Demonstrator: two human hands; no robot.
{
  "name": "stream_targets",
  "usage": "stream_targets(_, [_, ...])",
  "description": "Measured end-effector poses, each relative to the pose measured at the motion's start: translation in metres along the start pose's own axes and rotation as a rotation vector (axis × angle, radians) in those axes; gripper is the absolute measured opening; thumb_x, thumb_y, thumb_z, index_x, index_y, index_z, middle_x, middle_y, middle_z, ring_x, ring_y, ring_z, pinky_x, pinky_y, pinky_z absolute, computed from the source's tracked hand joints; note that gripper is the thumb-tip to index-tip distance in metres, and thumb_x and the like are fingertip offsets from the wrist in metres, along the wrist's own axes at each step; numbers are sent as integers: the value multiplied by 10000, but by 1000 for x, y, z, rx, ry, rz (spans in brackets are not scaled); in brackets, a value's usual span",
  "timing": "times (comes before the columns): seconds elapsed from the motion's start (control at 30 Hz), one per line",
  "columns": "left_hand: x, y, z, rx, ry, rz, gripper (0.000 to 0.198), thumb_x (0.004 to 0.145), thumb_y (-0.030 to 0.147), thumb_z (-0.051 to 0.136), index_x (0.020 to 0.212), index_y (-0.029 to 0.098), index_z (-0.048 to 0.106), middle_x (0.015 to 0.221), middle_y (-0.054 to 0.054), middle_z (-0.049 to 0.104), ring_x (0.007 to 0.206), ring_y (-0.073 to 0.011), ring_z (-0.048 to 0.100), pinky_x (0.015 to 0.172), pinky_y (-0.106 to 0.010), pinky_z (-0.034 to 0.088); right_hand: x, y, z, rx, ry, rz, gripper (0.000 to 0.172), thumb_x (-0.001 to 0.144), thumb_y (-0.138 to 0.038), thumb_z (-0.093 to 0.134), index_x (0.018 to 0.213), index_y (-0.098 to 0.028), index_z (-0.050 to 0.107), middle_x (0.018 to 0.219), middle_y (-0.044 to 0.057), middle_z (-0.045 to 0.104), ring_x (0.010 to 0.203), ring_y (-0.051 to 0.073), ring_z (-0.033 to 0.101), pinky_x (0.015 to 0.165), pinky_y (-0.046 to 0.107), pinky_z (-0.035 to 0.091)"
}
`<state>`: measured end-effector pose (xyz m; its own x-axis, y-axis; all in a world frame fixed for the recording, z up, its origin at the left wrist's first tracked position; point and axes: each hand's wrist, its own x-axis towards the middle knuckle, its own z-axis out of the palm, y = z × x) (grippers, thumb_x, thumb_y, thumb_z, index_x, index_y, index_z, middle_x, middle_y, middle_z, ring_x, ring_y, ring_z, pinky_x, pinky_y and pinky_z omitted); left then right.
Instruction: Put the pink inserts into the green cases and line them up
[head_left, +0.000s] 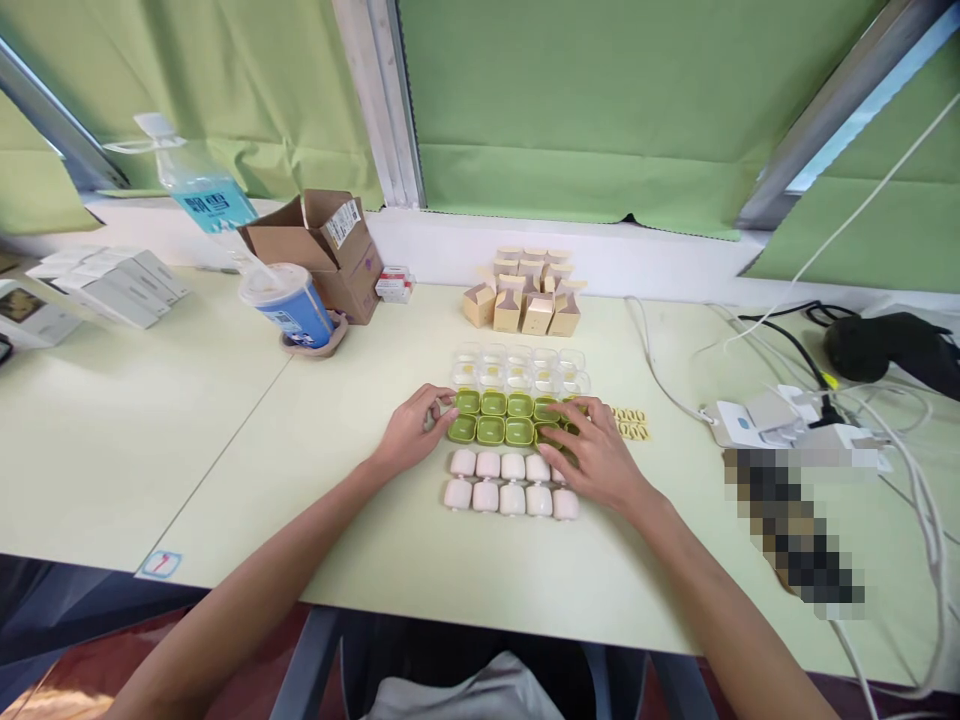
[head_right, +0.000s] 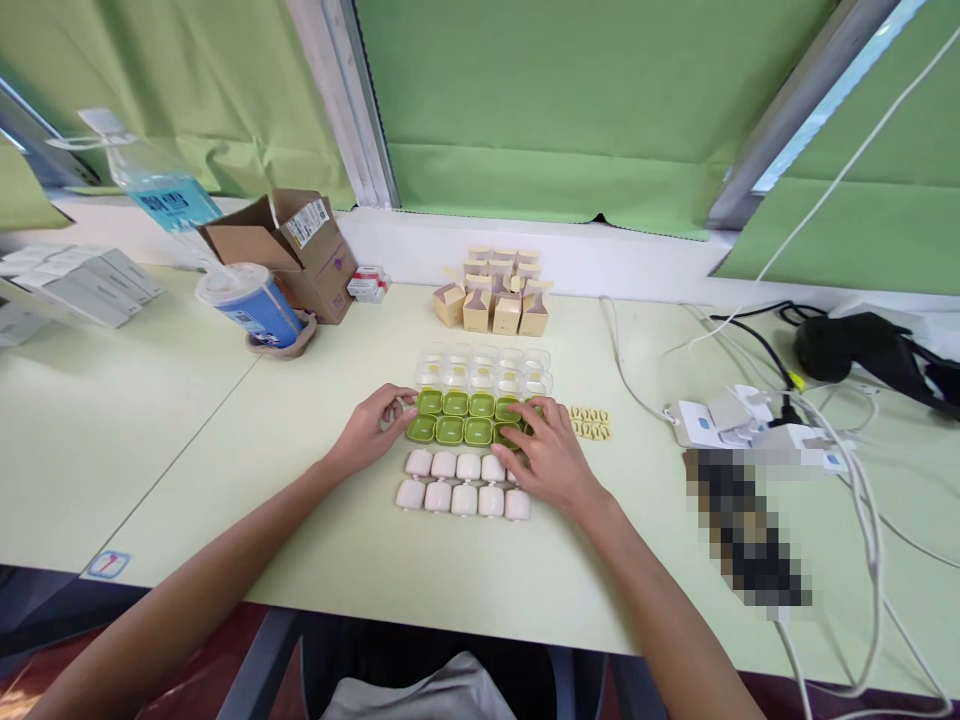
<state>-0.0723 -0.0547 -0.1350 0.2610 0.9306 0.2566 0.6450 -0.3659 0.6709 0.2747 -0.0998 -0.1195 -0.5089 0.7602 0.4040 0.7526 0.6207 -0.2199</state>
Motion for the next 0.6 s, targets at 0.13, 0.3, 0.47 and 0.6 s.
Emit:
stream_targets(0.13, [-1, -1, 1, -8, 1, 10, 318, 1068, 440, 588, 1274, 228, 703, 1160, -61, 763, 852, -164, 677, 857, -322, 567, 0, -4, 5, 11, -8, 36, 363, 1160, -407, 561, 1165, -223, 874, 1343, 124, 812, 1307, 412, 533, 1051, 653, 505])
stream_targets(0.3, [-1, -1, 0, -10, -11, -7, 324, 1060, 439, 594, 1284, 231, 702, 1169, -62, 773, 860, -167, 684, 855, -324, 570, 1, -5, 2, 53, 24, 31, 322, 1150, -393, 593, 1183, -236, 871, 1353, 112, 815, 1322, 407, 555, 1086, 659, 504])
stream_targets(0.47, [0, 0, -1, -23, -13, -29, 367, 1065, 459, 578, 1320, 215, 678, 1168, -75, 781, 884, -177, 692, 840, -331, 563, -4, 13, -11, 111, 273, 124, 232, 1111, -296, 634, 1064, -282, 861, 1246, 88, 841, 1173, 354, 612, 1033, 592, 561])
stream_targets(0.6, [-1, 1, -2, -16, -10, -17, 369, 1055, 459, 590, 1324, 218, 667, 1171, -66, 783, 872, -169, 688, 842, -324, 561, -14, 36, -17, 116, 305, 262, 207, 1055, -306, 648, 1077, -282, 853, 1172, 104, 814, 1120, 348, 649, 993, 569, 591])
